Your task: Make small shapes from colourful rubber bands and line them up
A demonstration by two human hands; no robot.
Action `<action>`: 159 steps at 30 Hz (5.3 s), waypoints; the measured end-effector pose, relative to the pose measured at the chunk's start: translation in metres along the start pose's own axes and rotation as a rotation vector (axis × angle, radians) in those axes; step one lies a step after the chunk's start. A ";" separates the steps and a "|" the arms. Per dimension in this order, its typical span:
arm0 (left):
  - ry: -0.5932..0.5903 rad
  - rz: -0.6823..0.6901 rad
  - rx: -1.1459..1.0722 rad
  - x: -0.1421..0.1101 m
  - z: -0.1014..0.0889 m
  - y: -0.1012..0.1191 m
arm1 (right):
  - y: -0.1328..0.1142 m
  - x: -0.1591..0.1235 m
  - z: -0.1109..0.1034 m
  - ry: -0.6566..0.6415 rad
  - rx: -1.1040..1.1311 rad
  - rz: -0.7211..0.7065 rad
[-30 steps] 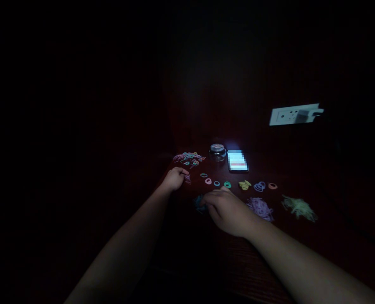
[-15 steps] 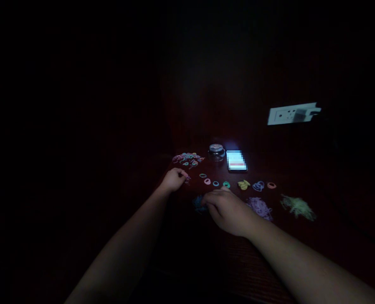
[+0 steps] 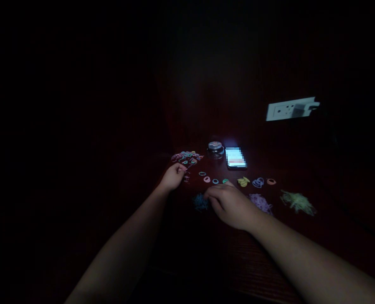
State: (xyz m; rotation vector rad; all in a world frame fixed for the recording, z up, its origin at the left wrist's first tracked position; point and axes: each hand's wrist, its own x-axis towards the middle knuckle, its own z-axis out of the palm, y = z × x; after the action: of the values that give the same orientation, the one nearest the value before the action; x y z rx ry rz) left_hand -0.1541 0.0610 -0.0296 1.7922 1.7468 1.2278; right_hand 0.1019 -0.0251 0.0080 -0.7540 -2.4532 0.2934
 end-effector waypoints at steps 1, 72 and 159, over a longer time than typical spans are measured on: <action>-0.001 0.030 -0.058 -0.001 0.000 0.004 | 0.000 0.001 0.000 0.016 -0.012 0.008; -0.554 0.207 -0.475 -0.047 0.011 0.093 | 0.015 0.002 -0.016 0.375 0.023 0.077; -0.417 0.388 -0.433 -0.050 0.009 0.098 | 0.017 -0.001 -0.013 0.404 0.254 0.271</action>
State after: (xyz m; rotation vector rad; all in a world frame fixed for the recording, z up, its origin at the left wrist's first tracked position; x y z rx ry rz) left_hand -0.0788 0.0003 0.0225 1.9787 0.8578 1.1465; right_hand 0.1177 -0.0106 0.0123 -0.9303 -1.8952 0.4918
